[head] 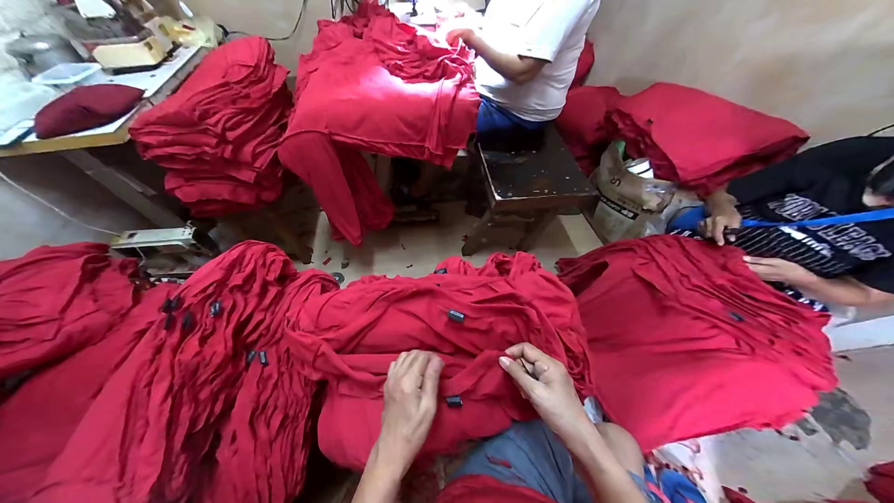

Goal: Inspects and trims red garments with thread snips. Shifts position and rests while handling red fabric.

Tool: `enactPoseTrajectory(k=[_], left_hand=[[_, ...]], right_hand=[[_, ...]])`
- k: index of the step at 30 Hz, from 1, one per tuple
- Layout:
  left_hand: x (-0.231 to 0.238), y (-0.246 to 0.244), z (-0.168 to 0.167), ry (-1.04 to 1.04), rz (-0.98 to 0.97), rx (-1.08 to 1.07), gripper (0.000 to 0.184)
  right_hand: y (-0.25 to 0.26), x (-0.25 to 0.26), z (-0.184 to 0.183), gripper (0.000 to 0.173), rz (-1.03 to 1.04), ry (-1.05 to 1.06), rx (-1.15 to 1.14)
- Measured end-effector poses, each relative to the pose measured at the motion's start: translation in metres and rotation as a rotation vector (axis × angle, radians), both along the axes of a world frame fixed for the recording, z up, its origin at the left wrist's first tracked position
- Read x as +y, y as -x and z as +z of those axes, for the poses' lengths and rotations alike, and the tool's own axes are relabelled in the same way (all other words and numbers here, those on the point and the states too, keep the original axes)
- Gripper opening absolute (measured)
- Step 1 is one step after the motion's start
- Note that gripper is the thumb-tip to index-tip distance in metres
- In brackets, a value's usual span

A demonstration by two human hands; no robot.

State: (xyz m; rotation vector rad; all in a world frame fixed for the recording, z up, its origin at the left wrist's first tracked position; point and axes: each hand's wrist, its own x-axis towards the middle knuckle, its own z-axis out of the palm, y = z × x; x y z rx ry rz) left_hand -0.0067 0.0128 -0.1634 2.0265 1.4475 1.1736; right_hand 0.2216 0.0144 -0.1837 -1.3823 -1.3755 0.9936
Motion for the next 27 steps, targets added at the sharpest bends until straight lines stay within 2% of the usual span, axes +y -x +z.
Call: enactPoseTrajectory(k=[4, 9, 11, 14, 17, 19, 23, 25, 27], left_hand=[[0.004, -0.016, -0.005, 0.136, -0.209, 0.126, 0.025], [0.013, -0.015, 0.012, 0.477, -0.201, -0.201, 0.019], [0.016, -0.012, 0.014, 0.511, -0.195, -0.264, 0.018], [0.015, -0.014, 0.016, 0.554, -0.221, -0.317, 0.019], [0.012, -0.015, 0.014, 0.559, -0.239, -0.326, 0.022], [0.010, -0.013, 0.011, 0.538, -0.263, -0.339, 0.019], [0.010, -0.009, 0.008, 0.538, -0.402, -0.362, 0.021], [0.009, -0.011, 0.006, 0.553, -0.386, -0.391, 0.022], [0.007, -0.014, 0.003, 0.554, -0.310, -0.463, 0.018]], right_hand=[[-0.004, 0.002, 0.005, 0.013, -0.001, -0.055, 0.020], [0.004, -0.005, 0.008, 0.025, -0.182, -0.228, -0.319], [0.014, -0.011, 0.008, 0.020, -0.151, -0.307, -0.315], [0.031, -0.018, 0.004, 0.026, -0.018, -0.316, -0.308], [0.041, -0.019, 0.002, 0.015, 0.033, -0.332, -0.425], [0.038, -0.017, 0.009, 0.014, 0.051, -0.301, -0.462], [0.028, -0.009, 0.022, 0.023, 0.075, -0.116, -0.248], [0.025, -0.006, 0.023, 0.024, 0.070, -0.075, -0.132], [0.027, -0.010, 0.022, 0.024, 0.039, -0.143, -0.171]])
